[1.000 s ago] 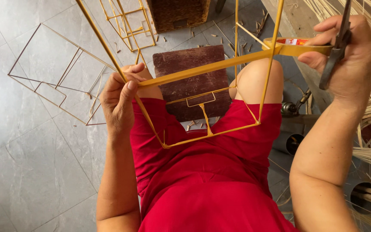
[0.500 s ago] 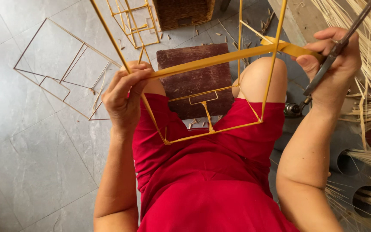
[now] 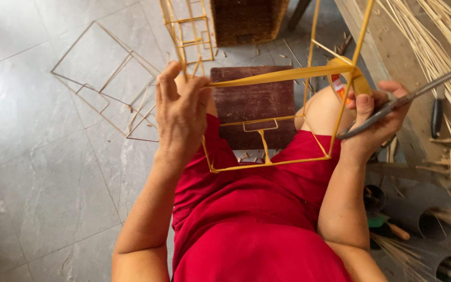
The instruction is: The person sits on the floor and wraps yellow tape around the edges of a gold-colored metal frame. They use scissors to cut the tape and continue taping different sections of the frame.
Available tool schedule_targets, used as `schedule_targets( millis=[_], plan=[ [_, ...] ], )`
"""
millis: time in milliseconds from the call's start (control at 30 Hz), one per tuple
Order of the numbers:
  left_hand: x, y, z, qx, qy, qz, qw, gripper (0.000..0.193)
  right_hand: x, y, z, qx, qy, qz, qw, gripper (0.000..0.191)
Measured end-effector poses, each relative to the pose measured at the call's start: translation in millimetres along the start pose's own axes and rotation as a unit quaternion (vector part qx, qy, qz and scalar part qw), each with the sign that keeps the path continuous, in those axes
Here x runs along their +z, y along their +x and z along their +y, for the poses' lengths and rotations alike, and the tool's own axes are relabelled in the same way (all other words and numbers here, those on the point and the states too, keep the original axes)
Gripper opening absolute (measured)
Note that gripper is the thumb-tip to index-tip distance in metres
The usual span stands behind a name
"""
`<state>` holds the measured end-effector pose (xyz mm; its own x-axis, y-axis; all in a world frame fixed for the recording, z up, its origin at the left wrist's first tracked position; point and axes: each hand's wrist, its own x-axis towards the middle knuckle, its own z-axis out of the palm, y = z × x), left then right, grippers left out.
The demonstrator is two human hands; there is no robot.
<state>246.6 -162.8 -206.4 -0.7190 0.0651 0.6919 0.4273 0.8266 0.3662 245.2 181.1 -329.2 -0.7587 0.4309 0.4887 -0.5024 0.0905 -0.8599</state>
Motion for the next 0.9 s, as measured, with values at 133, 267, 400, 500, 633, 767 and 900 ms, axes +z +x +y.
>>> schedule_targets(
  millis=[133,267,400,500,633,767,900],
  plan=[
    [-40.3,1.5,50.7,-0.008,-0.279,-0.005,0.960,0.034,7.9,-4.6,-0.5,0.015,-0.001,0.013,1.000,0.045],
    [-41.7,-8.9,125.7,0.136,-0.649,-0.208,0.719,0.031,5.3,-4.7,-5.6,0.012,-0.029,-0.014,0.999,0.045],
    [5.8,-37.2,189.2,0.149,-0.675,-0.254,0.676,0.027,5.3,-1.2,-6.7,-0.035,-0.052,-0.038,0.997,0.046],
    [60.2,-45.5,193.3,0.156,-0.581,-0.246,0.760,0.025,7.7,0.9,-6.2,-0.033,-0.032,-0.048,0.998,0.047],
    [112.2,-42.2,203.5,0.174,0.149,-0.131,0.965,0.021,10.3,1.3,-6.4,-0.041,-0.044,-0.050,0.997,0.047],
    [156.2,-44.2,217.0,0.112,0.456,-0.104,0.877,0.018,11.8,2.8,-9.1,-0.046,-0.054,-0.042,0.997,0.047],
    [225.0,-41.3,231.8,0.069,0.543,-0.108,0.830,0.016,14.7,6.6,-16.4,-0.062,-0.076,-0.044,0.994,0.048]
  ],
)
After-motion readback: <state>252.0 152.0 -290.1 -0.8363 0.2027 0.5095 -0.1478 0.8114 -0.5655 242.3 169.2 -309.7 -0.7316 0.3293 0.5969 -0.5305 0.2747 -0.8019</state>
